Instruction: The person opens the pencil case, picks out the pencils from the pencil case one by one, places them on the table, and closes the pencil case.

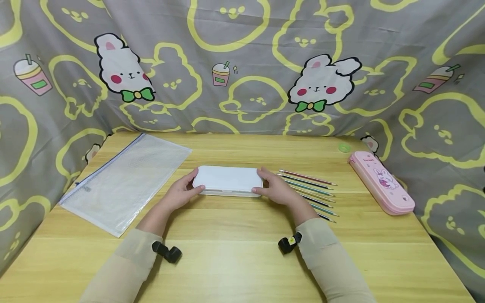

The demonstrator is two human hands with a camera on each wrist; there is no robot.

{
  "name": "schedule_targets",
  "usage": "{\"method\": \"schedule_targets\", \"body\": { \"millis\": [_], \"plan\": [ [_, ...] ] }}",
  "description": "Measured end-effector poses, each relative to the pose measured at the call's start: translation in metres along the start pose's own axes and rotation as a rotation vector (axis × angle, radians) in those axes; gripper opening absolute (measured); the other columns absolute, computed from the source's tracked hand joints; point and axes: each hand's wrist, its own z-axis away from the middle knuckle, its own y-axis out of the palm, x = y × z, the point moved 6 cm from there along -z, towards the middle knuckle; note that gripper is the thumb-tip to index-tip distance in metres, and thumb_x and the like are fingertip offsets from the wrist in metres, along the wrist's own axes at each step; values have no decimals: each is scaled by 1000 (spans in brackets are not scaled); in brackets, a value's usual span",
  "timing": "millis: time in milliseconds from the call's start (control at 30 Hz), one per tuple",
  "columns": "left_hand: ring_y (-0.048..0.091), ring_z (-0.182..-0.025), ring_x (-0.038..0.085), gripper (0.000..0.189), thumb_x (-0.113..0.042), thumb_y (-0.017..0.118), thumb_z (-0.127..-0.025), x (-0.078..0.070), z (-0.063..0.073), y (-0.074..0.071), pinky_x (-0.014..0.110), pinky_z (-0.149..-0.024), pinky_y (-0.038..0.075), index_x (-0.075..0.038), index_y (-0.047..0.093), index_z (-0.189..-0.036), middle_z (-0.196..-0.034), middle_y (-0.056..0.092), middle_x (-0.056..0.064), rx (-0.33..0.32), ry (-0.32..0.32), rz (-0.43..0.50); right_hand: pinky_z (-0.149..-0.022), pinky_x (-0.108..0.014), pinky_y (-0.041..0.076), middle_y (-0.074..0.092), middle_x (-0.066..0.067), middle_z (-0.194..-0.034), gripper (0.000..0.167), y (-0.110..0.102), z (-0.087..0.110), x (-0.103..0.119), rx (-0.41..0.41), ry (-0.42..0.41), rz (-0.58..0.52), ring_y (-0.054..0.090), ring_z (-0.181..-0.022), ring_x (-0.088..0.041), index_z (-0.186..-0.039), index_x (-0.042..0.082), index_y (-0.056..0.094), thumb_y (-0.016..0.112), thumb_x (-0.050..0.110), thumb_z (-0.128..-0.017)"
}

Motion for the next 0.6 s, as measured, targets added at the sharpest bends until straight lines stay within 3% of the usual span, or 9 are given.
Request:
{"method": "schedule_targets", "body": {
  "millis": [600],
  "plan": [
    [23, -150, 28, 75, -30, 65, -93, 0, 0, 2, 40, -123, 21, 1, 29, -152, -160, 26, 14, -35, -11, -12, -122, -50, 18, 17, -21, -162, 81, -2, -6, -4, -4, 18, 12, 17, -150, -37, -154, 0, 24, 68, 28, -93]
  ]
}}
